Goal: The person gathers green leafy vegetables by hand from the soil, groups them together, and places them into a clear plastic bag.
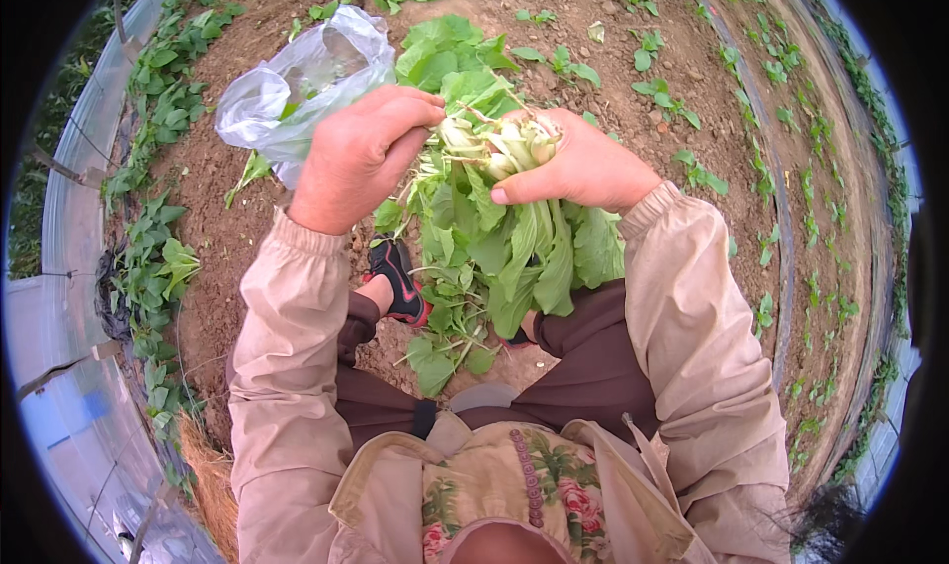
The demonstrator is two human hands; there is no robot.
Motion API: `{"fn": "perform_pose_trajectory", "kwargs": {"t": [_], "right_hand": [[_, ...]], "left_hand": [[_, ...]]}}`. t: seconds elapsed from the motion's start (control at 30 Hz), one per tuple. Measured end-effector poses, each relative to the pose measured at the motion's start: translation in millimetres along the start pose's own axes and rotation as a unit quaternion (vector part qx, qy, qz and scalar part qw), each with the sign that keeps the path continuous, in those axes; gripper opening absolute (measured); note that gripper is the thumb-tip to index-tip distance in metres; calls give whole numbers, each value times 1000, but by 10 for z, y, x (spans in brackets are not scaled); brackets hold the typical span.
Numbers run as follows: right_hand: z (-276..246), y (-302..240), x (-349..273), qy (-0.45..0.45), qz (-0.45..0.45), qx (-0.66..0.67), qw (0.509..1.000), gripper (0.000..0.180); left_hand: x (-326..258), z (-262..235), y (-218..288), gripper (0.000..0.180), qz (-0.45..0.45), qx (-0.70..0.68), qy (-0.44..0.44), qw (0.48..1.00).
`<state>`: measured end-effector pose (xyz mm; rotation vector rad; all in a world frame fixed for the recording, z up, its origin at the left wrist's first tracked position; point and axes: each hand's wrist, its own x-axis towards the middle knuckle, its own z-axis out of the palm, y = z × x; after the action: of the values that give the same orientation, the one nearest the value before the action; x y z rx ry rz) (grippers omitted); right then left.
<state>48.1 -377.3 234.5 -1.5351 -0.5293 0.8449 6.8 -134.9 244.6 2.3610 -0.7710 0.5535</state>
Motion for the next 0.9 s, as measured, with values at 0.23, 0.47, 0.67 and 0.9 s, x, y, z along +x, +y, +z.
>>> {"fn": "perform_pose_trajectory", "kwargs": {"t": [0.23, 0.47, 0.67, 0.9], "right_hand": [[118, -4, -7, 8, -30, 55, 998, 42], [185, -18, 4, 63, -91, -70, 991, 26], [143, -67, -38, 65, -105, -161, 979, 25], [18, 8, -67, -40, -21, -35, 998, 33]], "left_hand": [[-302, 189, 215, 34, -207, -304, 109, 924], [-352, 347, 389, 54, -274, -358, 149, 880], [-402, 235, 448, 55, -287, -239, 124, 919], [-492, -62, 697, 59, -317, -66, -43, 945]]}}
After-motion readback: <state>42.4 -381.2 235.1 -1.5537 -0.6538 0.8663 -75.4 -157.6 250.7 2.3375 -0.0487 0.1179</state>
